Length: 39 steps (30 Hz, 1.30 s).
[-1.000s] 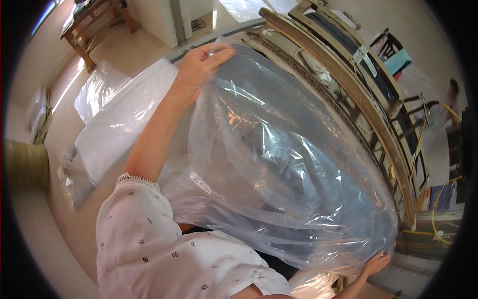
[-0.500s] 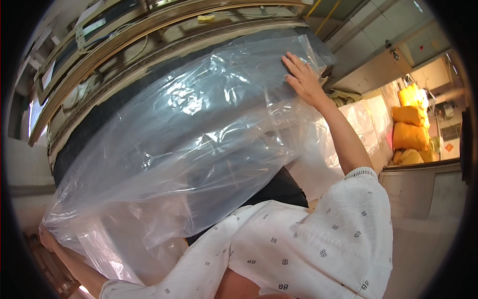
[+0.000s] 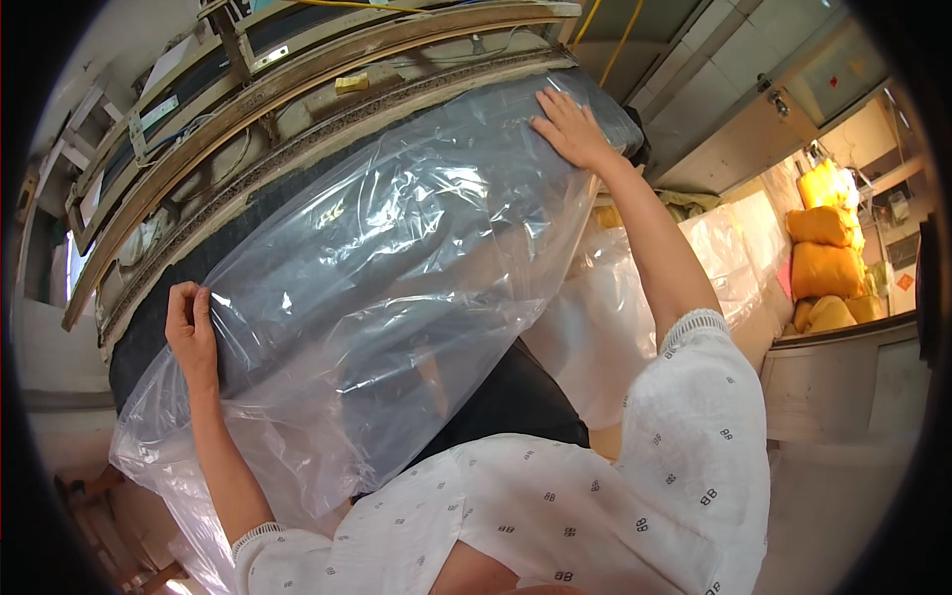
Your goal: Wrapping a large rectangular object with transparent plastic film.
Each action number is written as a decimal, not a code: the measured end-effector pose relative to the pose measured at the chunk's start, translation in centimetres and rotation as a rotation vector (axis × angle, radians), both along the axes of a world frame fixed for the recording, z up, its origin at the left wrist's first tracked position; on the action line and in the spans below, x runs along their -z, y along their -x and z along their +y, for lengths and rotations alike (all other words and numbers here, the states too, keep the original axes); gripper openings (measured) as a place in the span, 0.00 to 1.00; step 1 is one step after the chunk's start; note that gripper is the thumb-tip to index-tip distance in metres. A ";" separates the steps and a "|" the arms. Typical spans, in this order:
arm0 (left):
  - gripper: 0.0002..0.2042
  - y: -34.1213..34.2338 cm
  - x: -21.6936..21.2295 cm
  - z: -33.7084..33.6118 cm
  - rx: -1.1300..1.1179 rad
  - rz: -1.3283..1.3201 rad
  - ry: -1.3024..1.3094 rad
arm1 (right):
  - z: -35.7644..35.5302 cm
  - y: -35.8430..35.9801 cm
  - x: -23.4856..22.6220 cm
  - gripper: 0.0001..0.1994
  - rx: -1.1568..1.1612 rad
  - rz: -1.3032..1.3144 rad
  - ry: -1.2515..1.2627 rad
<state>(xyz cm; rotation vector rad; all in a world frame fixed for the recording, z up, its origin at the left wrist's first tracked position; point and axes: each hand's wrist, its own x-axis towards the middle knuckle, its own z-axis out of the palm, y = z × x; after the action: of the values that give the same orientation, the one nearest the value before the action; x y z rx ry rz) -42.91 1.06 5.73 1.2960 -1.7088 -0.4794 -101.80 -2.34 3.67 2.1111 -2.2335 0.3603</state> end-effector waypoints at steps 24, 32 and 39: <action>0.07 -11.1 -0.9 22.9 -0.585 -0.663 0.235 | -4.3 -14.0 -2.8 0.12 -0.411 -0.378 0.086; 0.10 -9.4 6.3 28.7 -0.616 -0.433 -0.093 | -8.9 -11.7 0.7 0.20 -0.392 -0.400 0.255; 0.10 -15.9 4.3 23.4 -0.811 0.353 -0.387 | -8.1 -12.6 -3.3 0.07 -0.516 -0.958 -0.082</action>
<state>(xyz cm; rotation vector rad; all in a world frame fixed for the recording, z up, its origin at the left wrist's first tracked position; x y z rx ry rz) -27.05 24.43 1.47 1.9042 -0.7152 -0.5148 -89.21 -10.48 6.97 2.9539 -1.9385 1.6177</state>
